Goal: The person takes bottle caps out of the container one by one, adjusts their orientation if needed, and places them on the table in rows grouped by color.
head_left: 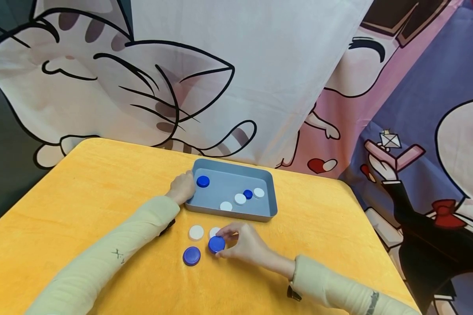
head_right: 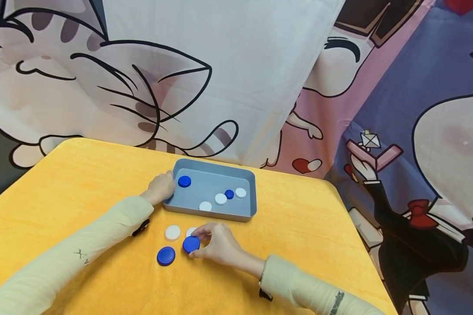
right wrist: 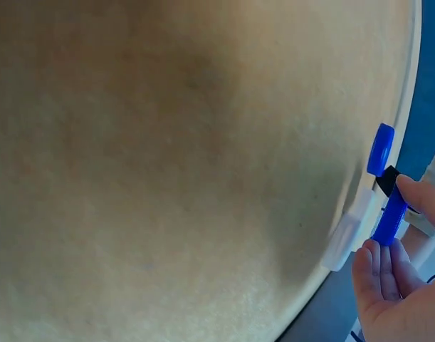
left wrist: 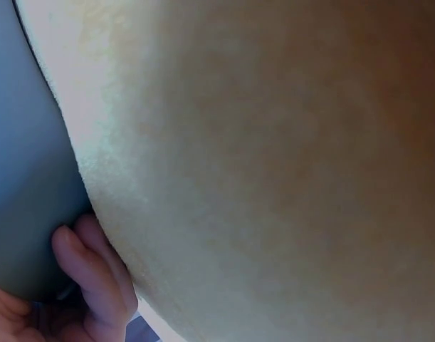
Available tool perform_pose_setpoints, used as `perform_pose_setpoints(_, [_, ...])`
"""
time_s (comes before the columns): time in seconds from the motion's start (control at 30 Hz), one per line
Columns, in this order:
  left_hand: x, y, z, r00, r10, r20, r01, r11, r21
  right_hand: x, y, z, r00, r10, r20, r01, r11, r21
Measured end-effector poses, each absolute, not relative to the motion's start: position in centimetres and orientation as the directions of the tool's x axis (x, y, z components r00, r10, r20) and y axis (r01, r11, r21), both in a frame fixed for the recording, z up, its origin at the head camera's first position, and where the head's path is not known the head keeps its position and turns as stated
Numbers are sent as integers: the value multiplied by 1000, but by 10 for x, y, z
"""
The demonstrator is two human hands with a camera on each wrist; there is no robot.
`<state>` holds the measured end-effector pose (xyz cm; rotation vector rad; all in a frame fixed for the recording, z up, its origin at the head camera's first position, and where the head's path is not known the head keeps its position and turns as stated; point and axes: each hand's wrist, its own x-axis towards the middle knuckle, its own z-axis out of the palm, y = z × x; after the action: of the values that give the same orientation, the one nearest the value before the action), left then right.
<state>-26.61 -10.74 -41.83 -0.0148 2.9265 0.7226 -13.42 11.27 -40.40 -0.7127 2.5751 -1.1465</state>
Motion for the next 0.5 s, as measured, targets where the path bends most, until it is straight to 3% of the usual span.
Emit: perform_pose_setpoints(0.5, [-266,-107,-418,-992,20,-128,-42,885,464,-124,113,-418,-836,-546,-50,-325,566,-758])
